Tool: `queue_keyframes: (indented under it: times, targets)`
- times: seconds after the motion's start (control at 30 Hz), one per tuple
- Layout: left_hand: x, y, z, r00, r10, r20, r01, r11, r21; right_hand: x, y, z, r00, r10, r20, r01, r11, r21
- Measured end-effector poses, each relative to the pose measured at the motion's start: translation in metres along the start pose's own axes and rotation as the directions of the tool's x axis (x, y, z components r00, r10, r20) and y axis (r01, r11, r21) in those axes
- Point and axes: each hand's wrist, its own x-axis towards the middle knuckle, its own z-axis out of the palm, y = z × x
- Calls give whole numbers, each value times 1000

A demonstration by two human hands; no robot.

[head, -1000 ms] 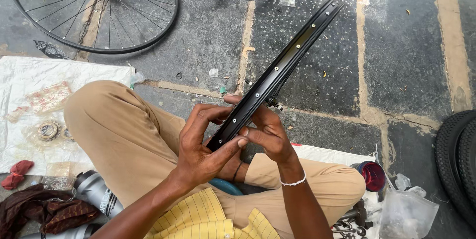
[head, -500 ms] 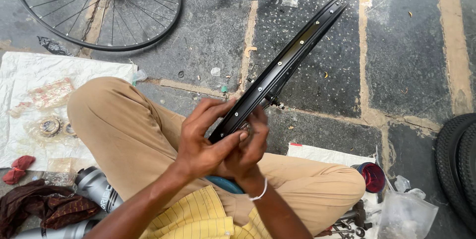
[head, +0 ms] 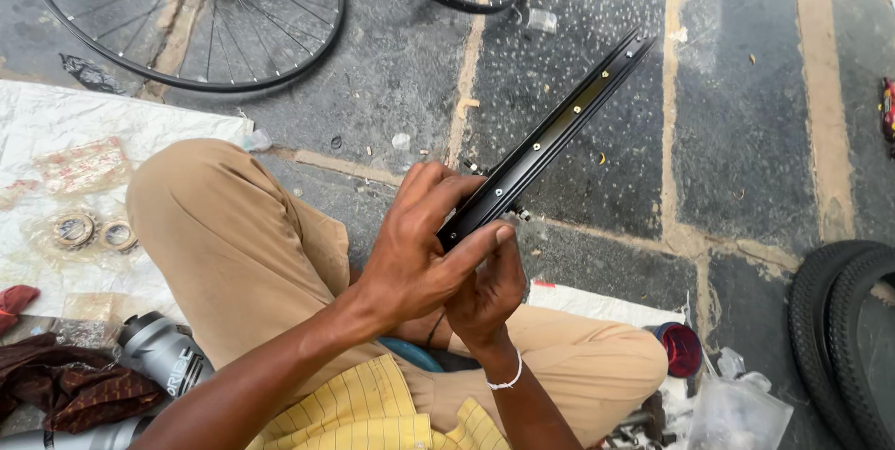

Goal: The person sits on the ground and uses a small tool to tighten or adjust components on a bicycle rim held in their lap. They rotate the rim to access different sections and continue working on it before placing it down next to other bicycle wheels.

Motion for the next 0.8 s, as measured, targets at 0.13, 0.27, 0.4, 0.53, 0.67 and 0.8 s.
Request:
queue_keyframes:
  times: [0.13,0.27,0.4,0.53,0.67,0.8]
  targets:
    - [-28,-14,-3,997,80,-17,-80,996,25,-6,2,-16,983,-45,-179,41,999,-25]
    - [-43,-20,-2,992,102,-73,-98,993,62,-4,10,-27,996,16,-92,-13,999,38]
    - [-47,-24,3,995,1,-99,-8,997,-72,14,10,-46,956,177,236,-228,951,210]
    - [-56,-35,5,998,1,-64,-8,995,-103,39,10,-61,840,188,508,-384,869,313]
    - [-53,-40,4,997,64,-51,-67,996,-57,55,11,-63,744,188,641,-404,891,207]
    - [-57,-37,5,999,49,-12,-50,989,-139,54,11,-67,735,166,658,-366,913,178]
